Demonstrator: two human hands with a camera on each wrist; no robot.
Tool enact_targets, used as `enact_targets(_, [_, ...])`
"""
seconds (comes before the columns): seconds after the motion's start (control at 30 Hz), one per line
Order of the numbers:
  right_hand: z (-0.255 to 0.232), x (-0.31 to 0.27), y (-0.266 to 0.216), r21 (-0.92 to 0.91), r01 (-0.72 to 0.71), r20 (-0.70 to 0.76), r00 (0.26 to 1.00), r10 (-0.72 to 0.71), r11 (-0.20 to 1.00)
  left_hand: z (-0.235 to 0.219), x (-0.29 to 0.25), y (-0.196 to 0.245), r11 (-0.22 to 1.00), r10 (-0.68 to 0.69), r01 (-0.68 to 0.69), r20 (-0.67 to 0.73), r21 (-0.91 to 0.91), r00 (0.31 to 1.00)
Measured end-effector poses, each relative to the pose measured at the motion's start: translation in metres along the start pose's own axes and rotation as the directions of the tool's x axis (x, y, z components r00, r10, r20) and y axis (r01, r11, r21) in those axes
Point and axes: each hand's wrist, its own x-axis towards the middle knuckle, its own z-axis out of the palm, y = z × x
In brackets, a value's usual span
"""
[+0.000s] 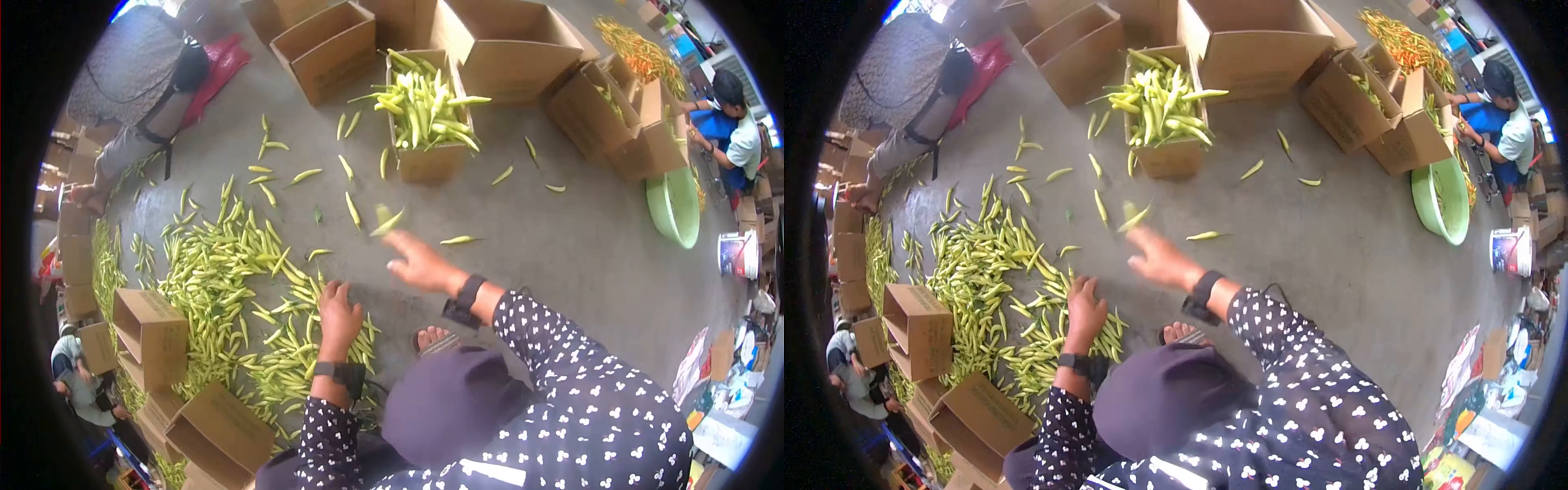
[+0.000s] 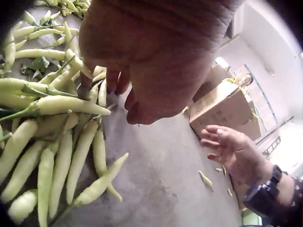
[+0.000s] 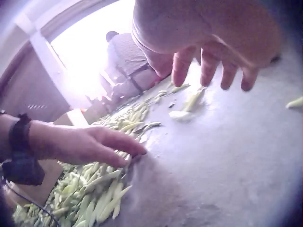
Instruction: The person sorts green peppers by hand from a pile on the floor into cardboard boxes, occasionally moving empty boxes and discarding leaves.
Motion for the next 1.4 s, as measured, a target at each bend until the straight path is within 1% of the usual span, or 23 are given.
enact_targets(0.03, [-0.012,0.001,0.007,-0.008,0.0,-0.012,1.0,0.0,1.0,0.0,-0.003,-0.007,1.0,0.02,-0.02,0.01,0.006,1.0])
enact_targets(0.1, [-0.062,0.002,0.04,-0.222,-0.379,-0.226,0.916,0.331,0.898,-0.001,0.002,-0.007,1.0,0.015,-0.016,0.049,0.013,0.999])
enact_targets(0.13, [-0.088,0.003,0.077,-0.349,-0.455,-0.463,0.844,0.272,0.819,-0.003,0.003,-0.002,1.0,0.018,-0.019,0.049,0.015,0.999])
enact_targets(0.17, [-0.121,0.002,0.106,-0.295,-0.533,-0.642,0.725,0.249,0.793,-0.004,0.003,0.004,0.998,0.032,-0.033,0.02,0.051,0.999])
enact_targets(0.2, [-0.154,0.004,0.126,-0.44,-0.382,-0.702,0.711,-0.045,0.813,-0.002,0.003,0.012,0.995,0.042,-0.041,-0.009,0.086,0.999])
enact_targets(0.23, [-0.191,0.002,0.144,-0.499,-0.48,-0.627,0.775,0.081,0.722,0.001,0.007,0.023,0.99,0.048,-0.048,0.005,0.129,0.999])
enact_targets(0.3, [-0.235,0.018,0.181,-0.558,-0.609,-0.611,0.761,0.217,0.564,0.017,0.02,0.038,0.971,0.179,-0.184,0.048,0.154,0.983])
enact_targets(0.33, [-0.245,0.03,0.184,-0.556,-0.6,-0.611,0.764,0.206,0.575,0.018,0.026,0.057,0.959,0.242,-0.255,0.11,0.125,0.964])
enact_targets(0.4, [-0.257,0.044,0.183,-0.486,-0.739,-0.513,0.673,0.532,0.467,0.027,0.038,0.089,0.892,0.395,-0.431,0.226,0.137,0.89])
enact_targets(0.47, [-0.24,0.049,0.188,-0.551,-0.702,-0.529,0.712,0.463,0.451,0.043,0.048,0.111,0.829,0.478,-0.536,0.294,0.163,0.828])
enact_targets(0.53, [-0.218,0.044,0.181,-0.661,-0.589,-0.506,0.807,0.304,0.465,0.057,0.058,0.135,0.7,0.592,-0.697,0.422,0.153,0.687])
enact_targets(0.63, [-0.152,0.023,0.144,-0.686,-0.388,-0.421,0.901,0.099,0.615,0.083,0.065,0.146,0.723,0.582,-0.676,0.4,0.142,0.708])
enact_targets(0.67, [-0.128,0.015,0.121,-0.59,-0.421,-0.39,0.896,0.214,0.689,0.089,0.066,0.144,0.754,0.562,-0.643,0.373,0.138,0.739])
enact_targets(0.73, [-0.09,-0.017,0.085,-0.428,-0.197,-0.253,0.963,0.093,0.882,0.088,0.068,0.136,0.702,0.618,-0.691,0.333,0.173,0.712])
enact_targets(0.83, [-0.1,-0.036,0.061,-0.396,-0.106,-0.132,0.99,0.058,0.912,0.078,0.064,0.12,0.713,0.584,-0.673,0.364,0.197,0.725])
enact_targets(0.9, [-0.137,-0.038,0.087,-0.578,-0.398,-0.442,0.887,0.137,0.712,0.07,0.056,0.108,0.707,0.571,-0.667,0.367,0.233,0.734])
enact_targets(0.97, [-0.183,-0.051,0.152,-0.487,-0.635,-0.741,0.664,0.101,0.6,0.068,0.051,0.098,0.713,0.537,-0.641,0.364,0.286,0.761])
enact_targets(1.07, [-0.227,-0.055,0.199,-0.3,-0.825,-0.803,0.489,0.34,0.479,0.063,0.047,0.108,0.755,0.544,-0.603,0.266,0.259,0.796])
enact_targets(1.1, [-0.217,-0.044,0.191,-0.307,-0.814,-0.791,0.506,0.343,0.493,0.062,0.049,0.116,0.751,0.531,-0.609,0.316,0.255,0.787])
enact_targets(1.17, [-0.189,-0.017,0.158,-0.523,-0.652,-0.584,0.743,0.325,0.549,0.068,0.052,0.126,0.737,0.528,-0.623,0.353,0.261,0.772])
enact_targets(1.27, [-0.096,0.02,0.106,-0.619,-0.446,-0.3,0.895,0.33,0.646,0.067,0.06,0.127,0.742,0.502,-0.625,0.416,0.243,0.758])
enact_targets(1.33, [-0.041,0.024,0.051,-0.362,-0.282,-0.085,0.959,0.27,0.888,0.073,0.066,0.103,0.716,0.479,-0.608,0.391,0.344,0.786])
enact_targets(1.4, [-0.015,0.026,0.012,-0.257,0.02,0.109,0.994,0.008,0.966,0.077,0.065,0.062,0.808,0.428,-0.453,0.155,0.376,0.891])
